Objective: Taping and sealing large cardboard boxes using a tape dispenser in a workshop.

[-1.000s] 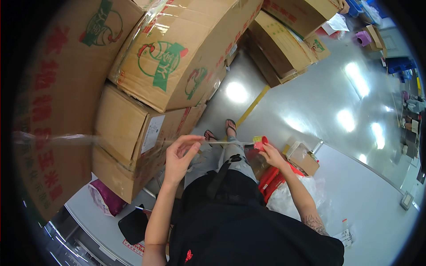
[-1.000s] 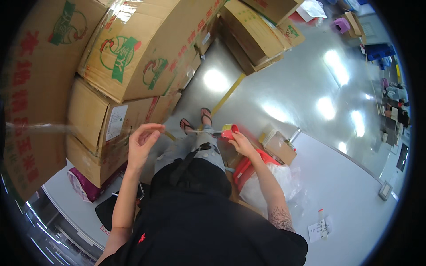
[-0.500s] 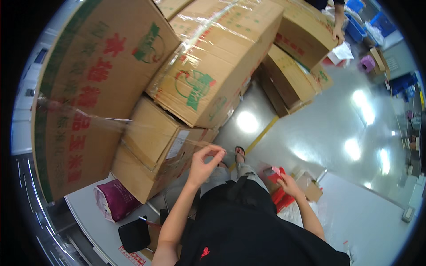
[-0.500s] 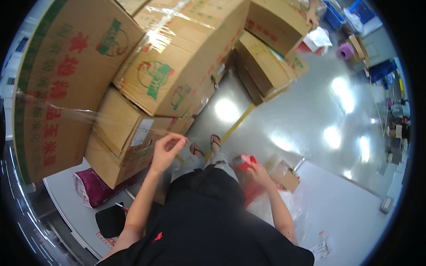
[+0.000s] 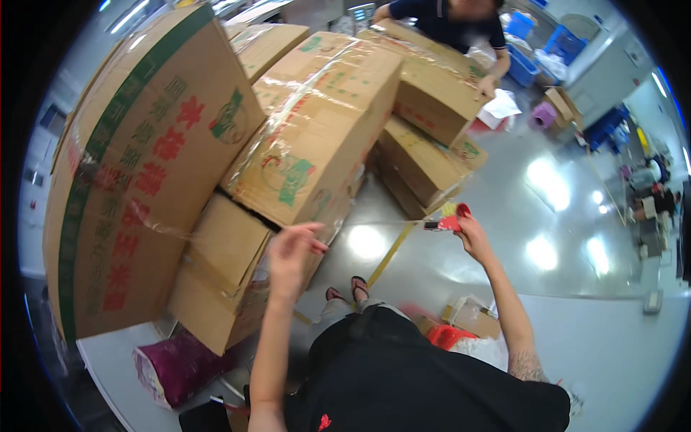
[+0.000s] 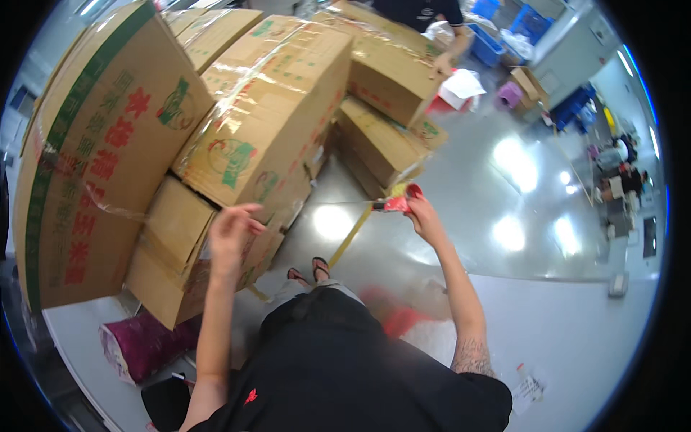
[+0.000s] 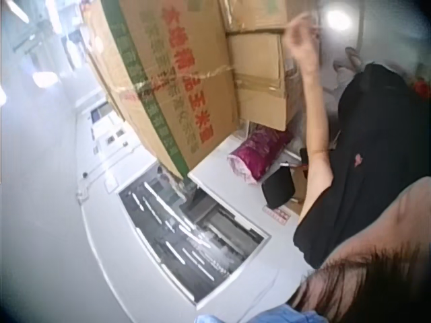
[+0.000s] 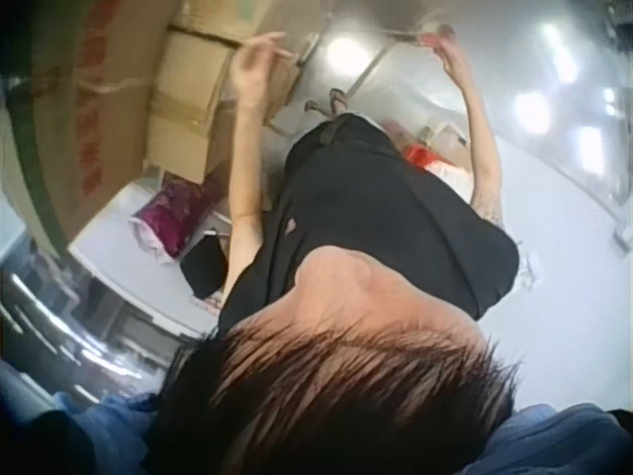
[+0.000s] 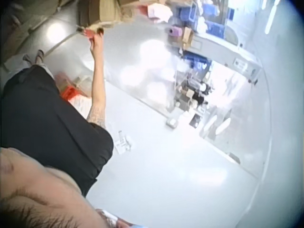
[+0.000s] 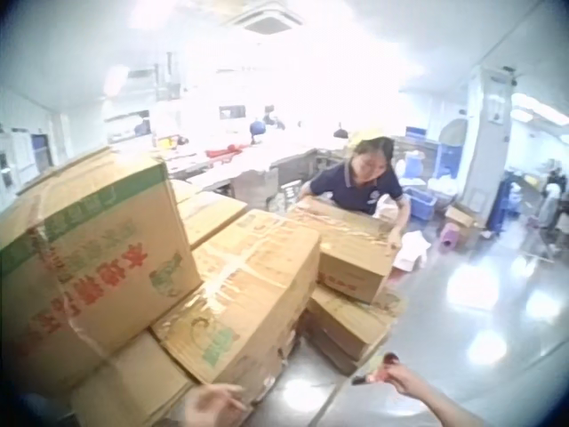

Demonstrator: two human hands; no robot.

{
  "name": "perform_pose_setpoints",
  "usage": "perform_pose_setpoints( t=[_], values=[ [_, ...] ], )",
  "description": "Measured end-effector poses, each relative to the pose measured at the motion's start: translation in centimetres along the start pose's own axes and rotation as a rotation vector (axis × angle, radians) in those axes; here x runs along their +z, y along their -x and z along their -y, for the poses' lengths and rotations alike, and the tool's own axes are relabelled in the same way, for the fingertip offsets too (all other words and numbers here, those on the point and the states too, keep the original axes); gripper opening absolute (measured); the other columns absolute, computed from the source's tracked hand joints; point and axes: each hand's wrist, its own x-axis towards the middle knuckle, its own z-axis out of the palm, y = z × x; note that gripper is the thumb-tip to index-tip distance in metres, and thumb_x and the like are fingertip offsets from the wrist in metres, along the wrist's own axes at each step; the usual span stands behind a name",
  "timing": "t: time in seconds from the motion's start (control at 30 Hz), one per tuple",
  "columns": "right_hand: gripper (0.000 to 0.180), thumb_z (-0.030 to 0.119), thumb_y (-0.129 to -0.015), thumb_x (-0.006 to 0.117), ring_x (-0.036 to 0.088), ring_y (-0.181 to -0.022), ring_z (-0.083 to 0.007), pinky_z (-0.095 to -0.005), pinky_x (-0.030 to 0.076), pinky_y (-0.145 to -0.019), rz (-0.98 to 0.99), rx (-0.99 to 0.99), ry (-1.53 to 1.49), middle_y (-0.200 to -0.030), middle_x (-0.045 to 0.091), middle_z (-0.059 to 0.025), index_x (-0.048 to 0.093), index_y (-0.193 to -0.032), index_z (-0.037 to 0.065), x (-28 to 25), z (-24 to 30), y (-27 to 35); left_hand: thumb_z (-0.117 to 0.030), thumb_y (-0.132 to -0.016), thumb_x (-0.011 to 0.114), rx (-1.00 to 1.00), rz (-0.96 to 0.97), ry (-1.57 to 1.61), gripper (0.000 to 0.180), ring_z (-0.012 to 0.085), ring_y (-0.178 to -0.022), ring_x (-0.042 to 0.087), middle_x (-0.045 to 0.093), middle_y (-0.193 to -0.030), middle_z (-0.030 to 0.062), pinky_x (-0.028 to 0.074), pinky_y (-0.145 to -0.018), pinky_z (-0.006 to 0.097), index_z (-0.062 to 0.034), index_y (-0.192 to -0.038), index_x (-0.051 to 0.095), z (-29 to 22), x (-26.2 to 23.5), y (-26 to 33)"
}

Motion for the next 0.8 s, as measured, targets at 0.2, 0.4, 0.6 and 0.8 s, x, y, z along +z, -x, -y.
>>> perform_pose_setpoints(
  t=[0.2, 0.4, 0.6, 0.8],
  values=[
    [0.027, 0.007, -0.091, 0.074, 0.063, -0.12, -0.0419, -0.0527, 0.044, -0.117, 0.117, -0.024, 0.083, -0.117, 0.07, -0.0223, 0.066, -0.115, -0.002, -5.9, 3.8, -1.2, -0.012, -0.105, 0.067, 0.101, 0.028, -0.132, 0.02, 0.0138, -0.086, 0.073, 0.078, -0.108, 0.0111, 0.057, -0.079, 0.027, 0.0013, -0.118, 0.076, -5.7, -3.3, -2.3],
    [0.032, 0.018, -0.096, 0.074, 0.059, -0.127, -0.0463, -0.0507, 0.047, -0.111, 0.182, 0.281, -0.019, -0.123, 0.068, -0.0245, 0.065, -0.121, -0.001, 1.5, 5.3, 11.0, -0.007, -0.102, 0.069, -0.245, 0.188, -0.131, 0.022, 0.0143, -0.085, 0.073, 0.079, -0.108, 0.0113, 0.058, -0.079, 0.028, 0.0057, -0.119, 0.076, -1.5, -2.3, 2.8],
    [0.027, 0.025, -0.102, 0.067, 0.064, -0.109, -0.0446, -0.0493, 0.051, -0.093, 0.409, 0.605, -0.339, -0.113, 0.068, -0.0246, 0.063, -0.113, 0.0, 10.2, 9.5, 20.6, -0.007, -0.101, 0.069, -0.351, 0.251, -0.189, 0.023, 0.0107, -0.082, 0.069, 0.078, -0.104, 0.0095, 0.057, -0.077, 0.025, 0.0033, -0.121, 0.076, 3.8, -1.8, 4.8],
    [0.021, 0.017, -0.103, 0.064, 0.071, -0.097, -0.0312, -0.0417, 0.053, -0.084, 0.47, 0.652, -0.629, -0.101, 0.069, -0.0191, 0.062, -0.114, -0.001, 16.4, 10.9, 22.1, -0.003, -0.094, 0.073, -0.41, 0.153, -0.318, 0.029, 0.0068, -0.087, 0.066, 0.072, -0.114, 0.0057, 0.054, -0.082, 0.026, 0.0004, -0.122, 0.074, 5.5, -2.1, 4.4]
  ],
)
